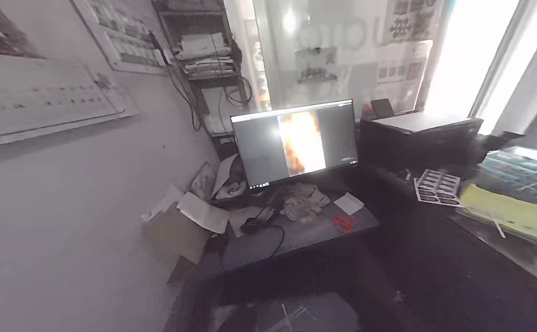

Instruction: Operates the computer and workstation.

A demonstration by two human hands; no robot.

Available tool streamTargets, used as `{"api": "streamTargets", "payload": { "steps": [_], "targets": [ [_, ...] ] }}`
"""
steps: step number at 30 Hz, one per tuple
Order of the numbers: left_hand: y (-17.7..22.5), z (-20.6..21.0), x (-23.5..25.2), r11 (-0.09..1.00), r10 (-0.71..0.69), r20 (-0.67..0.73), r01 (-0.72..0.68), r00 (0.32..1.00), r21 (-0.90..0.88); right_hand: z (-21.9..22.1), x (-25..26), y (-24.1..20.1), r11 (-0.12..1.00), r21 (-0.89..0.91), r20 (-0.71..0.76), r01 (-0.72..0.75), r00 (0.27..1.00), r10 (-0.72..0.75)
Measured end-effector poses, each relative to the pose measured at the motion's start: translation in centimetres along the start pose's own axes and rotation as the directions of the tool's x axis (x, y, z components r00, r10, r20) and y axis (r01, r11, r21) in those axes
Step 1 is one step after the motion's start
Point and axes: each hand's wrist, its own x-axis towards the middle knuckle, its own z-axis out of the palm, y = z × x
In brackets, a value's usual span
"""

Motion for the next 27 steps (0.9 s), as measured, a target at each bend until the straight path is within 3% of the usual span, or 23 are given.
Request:
{"api": "streamTargets", "payload": {
  "steps": [4, 9, 12, 15, 27],
  "targets": [
    [1.7, -2.6, -1.3, 0.997, -0.065, 0.086, 0.069, 0.994, -0.042, 0.4, -0.5, 1.6, 0.997, -0.034, -0.007, 0.075, 0.997, -0.075],
    [-1.1, 2.2, 1.4, 1.000, -0.001, -0.085, -0.001, 0.996, -0.026, 1.6, -0.1, 3.3, 0.997, -0.009, -0.020, 0.081, 0.996, -0.082],
    [-1.2, 2.5, 1.8, 1.000, 0.002, -0.078, -0.004, 0.997, -0.019, 0.1, 0.2, 2.3, 0.999, -0.005, 0.062, 0.039, 0.997, -0.038],
    [-0.6, 1.6, 1.7, 0.998, -0.024, -0.044, 0.022, 0.999, -0.058, 1.5, 0.1, 3.1, 0.997, -0.024, -0.046, 0.080, 0.996, -0.081],
    [-1.3, 1.8, 1.3, 0.998, 0.038, -0.058, -0.040, 0.998, -0.039, 1.5, 0.3, 3.6, 0.998, -0.012, 0.029, 0.067, 0.997, -0.067]
  ]
}}
